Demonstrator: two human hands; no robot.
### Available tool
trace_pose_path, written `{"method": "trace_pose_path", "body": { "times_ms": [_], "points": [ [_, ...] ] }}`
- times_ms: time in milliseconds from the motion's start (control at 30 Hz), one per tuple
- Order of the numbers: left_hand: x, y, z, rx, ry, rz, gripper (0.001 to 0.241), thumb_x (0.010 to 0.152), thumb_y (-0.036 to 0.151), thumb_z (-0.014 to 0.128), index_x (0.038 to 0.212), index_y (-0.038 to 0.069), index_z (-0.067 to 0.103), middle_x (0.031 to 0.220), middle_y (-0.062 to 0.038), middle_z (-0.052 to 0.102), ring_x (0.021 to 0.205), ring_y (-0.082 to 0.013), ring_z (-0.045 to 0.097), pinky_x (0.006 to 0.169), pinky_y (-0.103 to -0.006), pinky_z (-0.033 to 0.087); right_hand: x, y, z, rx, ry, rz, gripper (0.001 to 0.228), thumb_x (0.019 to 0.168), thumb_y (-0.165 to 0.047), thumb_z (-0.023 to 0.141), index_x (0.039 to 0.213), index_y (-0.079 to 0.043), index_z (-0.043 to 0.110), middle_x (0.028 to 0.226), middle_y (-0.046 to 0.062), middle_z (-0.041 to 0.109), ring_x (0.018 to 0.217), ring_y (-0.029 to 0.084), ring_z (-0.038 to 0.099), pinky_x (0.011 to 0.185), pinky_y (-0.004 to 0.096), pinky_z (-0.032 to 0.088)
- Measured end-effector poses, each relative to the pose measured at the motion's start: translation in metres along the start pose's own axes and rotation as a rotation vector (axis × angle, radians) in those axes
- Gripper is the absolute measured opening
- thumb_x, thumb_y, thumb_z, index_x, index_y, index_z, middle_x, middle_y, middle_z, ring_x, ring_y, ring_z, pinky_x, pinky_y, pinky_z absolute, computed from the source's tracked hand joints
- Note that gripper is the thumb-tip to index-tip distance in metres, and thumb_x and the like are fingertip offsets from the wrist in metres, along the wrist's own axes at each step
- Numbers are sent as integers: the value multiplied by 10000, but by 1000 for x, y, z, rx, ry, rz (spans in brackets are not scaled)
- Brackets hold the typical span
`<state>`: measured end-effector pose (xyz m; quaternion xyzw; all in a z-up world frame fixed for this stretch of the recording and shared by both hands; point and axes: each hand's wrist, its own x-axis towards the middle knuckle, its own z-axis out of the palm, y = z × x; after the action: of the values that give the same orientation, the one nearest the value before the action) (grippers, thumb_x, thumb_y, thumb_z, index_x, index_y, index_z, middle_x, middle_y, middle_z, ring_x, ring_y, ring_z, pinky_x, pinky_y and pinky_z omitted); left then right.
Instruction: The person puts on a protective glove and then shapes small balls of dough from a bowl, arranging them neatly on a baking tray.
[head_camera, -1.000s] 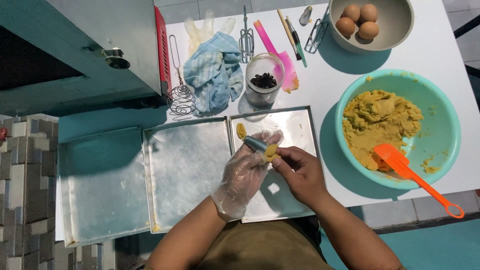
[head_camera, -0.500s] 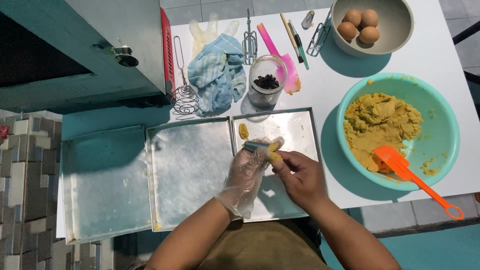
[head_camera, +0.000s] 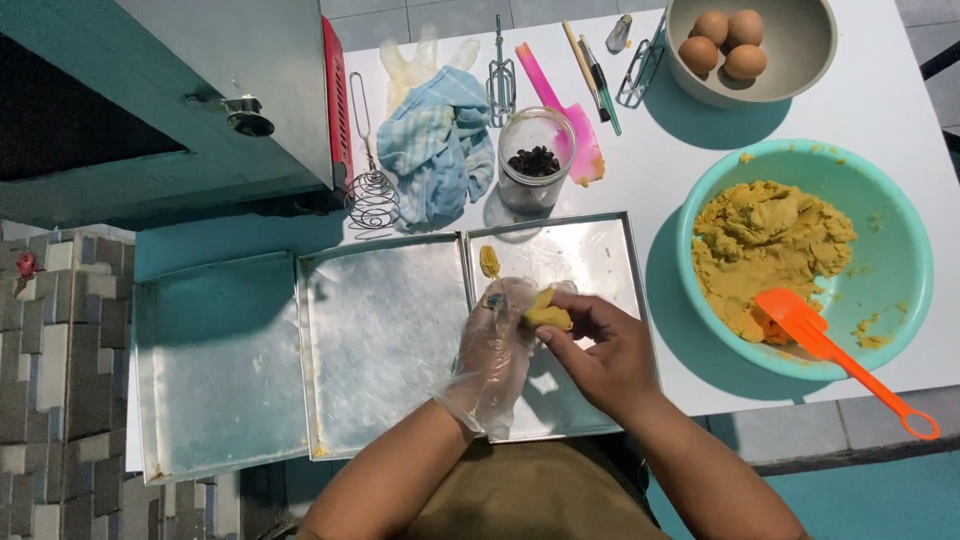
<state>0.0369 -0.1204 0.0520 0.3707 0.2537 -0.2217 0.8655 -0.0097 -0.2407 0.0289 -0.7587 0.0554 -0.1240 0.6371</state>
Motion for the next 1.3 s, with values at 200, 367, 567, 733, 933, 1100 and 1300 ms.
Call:
{"method": "trace_pose_path", "body": {
  "times_ms": [200,367,567,733,933,1100,1300],
  "points": [
    [21,-20,-25,55,-101,75,292,909,124,754,1141,86,580,921,-28,582,885,-125,590,757,-223,531,-5,24,1,-308,47,-155,400,821,-147,883,1142,-55,662,750,145,763,612,311,761,597,372,609],
    [29,-25,-32,110,-130,61,362,854,186,826,1128,72,618,933,-68,644,878,-170,675,793,-310,617,-7,43,1,-441,88,-329,296,880,-230,831,1077,-108,647,631,54,726,517,253,720,547,335,584],
    [8,-2,-20,100,-63,25,453,932,259,712,1275,-1,569,891,-132,608,846,-275,712,862,-458,645,-3,39,-7,-451,105,-540,755,693,-611,868,1170,-50,699,605,67,663,493,240,643,545,346,576],
    [15,-2,-26,45,-86,17,484,908,242,740,1286,-18,586,954,-128,578,914,-243,650,839,-421,624,6,21,-11,-666,25,-573,608,825,-492,813,1324,-158,722,1041,106,617,964,313,627,841,392,564],
    [19,-12,-35,1,-65,-22,398,961,235,701,1260,-5,594,970,-112,562,926,-216,619,804,-360,591,5,22,4,-594,25,-697,389,872,-282,811,1243,-172,774,1156,126,708,1041,332,705,896,436,593],
    [41,-34,-60,-39,-51,-77,262,1000,237,657,1161,38,601,913,-57,552,854,-173,595,681,-241,492,5,25,8,-732,112,-899,242,868,-217,831,1108,-189,807,1077,98,733,914,290,725,799,412,612],
    [1,5,-26,-123,-187,-168,391,1031,444,548,1075,68,643,981,-106,617,937,-209,616,787,-313,531,3,40,2,-388,66,-635,240,844,-228,853,1035,-90,811,1015,99,755,951,338,740,835,443,614]
  ]
}}
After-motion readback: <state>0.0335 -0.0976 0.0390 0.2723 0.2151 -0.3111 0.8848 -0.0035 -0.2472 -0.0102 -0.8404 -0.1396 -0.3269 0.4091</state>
